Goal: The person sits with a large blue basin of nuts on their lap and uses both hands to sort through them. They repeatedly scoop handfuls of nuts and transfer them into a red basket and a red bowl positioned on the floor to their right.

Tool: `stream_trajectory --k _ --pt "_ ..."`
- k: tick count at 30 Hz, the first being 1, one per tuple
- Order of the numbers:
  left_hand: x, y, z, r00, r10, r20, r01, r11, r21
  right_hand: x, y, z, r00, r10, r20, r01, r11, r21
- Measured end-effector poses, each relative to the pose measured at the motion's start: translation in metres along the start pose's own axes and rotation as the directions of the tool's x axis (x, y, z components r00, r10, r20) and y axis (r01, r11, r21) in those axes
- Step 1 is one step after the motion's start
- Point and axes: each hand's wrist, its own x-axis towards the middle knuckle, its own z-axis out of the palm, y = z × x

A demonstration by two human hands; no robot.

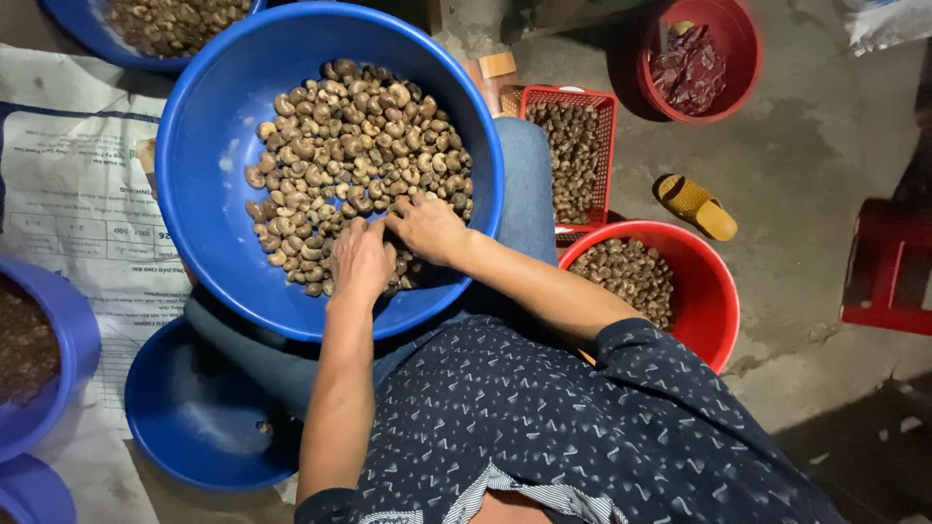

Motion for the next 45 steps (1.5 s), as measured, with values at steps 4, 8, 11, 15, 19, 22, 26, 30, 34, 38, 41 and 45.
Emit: stream_trajectory --k 4,8,11,15,19,22,26,30,34,38,41,45 --pt "-0.001 0.002 -0.002 1.0 -0.012 0.026 0.012 1.0 -0.015 0.0 0.0 0.002 1.0 -0.003 -0.023 0.003 1.0 -0.005" --pt "-0.007 0.009 -0.014 0.999 -0.012 0.03 0.013 0.999 -0.037 -0.001 -0.001 -0.002 0.999 0.005 -0.04 -0.006 1.0 -0.024" --pt "-0.002 0.001 -0.002 0.999 -0.01 0.032 0.011 1.0 -0.018 -0.001 -0.001 0.007 0.999 -0.003 -0.051 0.0 0.999 -0.049" --pt "-0.003 0.003 -0.005 1.0 0.006 0.02 -0.005 1.0 -0.009 -0.001 -0.001 0.005 0.999 0.001 -0.035 -0.003 0.999 -0.044" --pt "-0.006 0.005 -0.009 1.0 0.022 0.009 -0.022 1.0 0.0 -0.001 0.0 0.008 1.0 -0.001 -0.022 0.001 1.0 -0.022" --pt "-0.007 0.004 -0.009 0.999 0.032 -0.003 -0.032 0.999 -0.007 0.0 0.0 0.008 1.0 -0.003 -0.021 0.003 1.0 -0.021" --pt "-0.008 0.006 -0.011 1.0 0.024 -0.012 -0.024 1.0 -0.01 -0.001 0.0 0.002 1.0 0.004 0.023 -0.004 0.999 -0.033" --pt "-0.006 0.003 -0.009 1.0 0.017 0.0 -0.017 1.0 0.006 -0.001 0.003 -0.003 0.998 0.002 0.068 -0.005 0.999 0.037" --pt "-0.011 0.003 -0.01 1.0 0.011 -0.001 -0.011 0.999 0.053 -0.006 0.005 -0.029 0.988 0.001 0.156 -0.014 0.997 0.079" --pt "-0.006 -0.001 -0.006 1.0 0.008 -0.019 -0.007 0.999 0.054 -0.014 0.016 -0.065 0.951 -0.044 0.305 -0.035 0.968 0.248" --pt "-0.01 0.007 -0.02 0.999 0.006 -0.044 -0.006 1.0 0.011 -0.016 0.023 -0.075 0.94 -0.035 0.34 -0.077 0.948 0.309" --pt "-0.009 0.006 -0.033 0.996 -0.032 -0.084 0.033 0.999 0.013 -0.013 0.042 -0.087 0.952 0.0 0.307 -0.076 0.968 0.238"
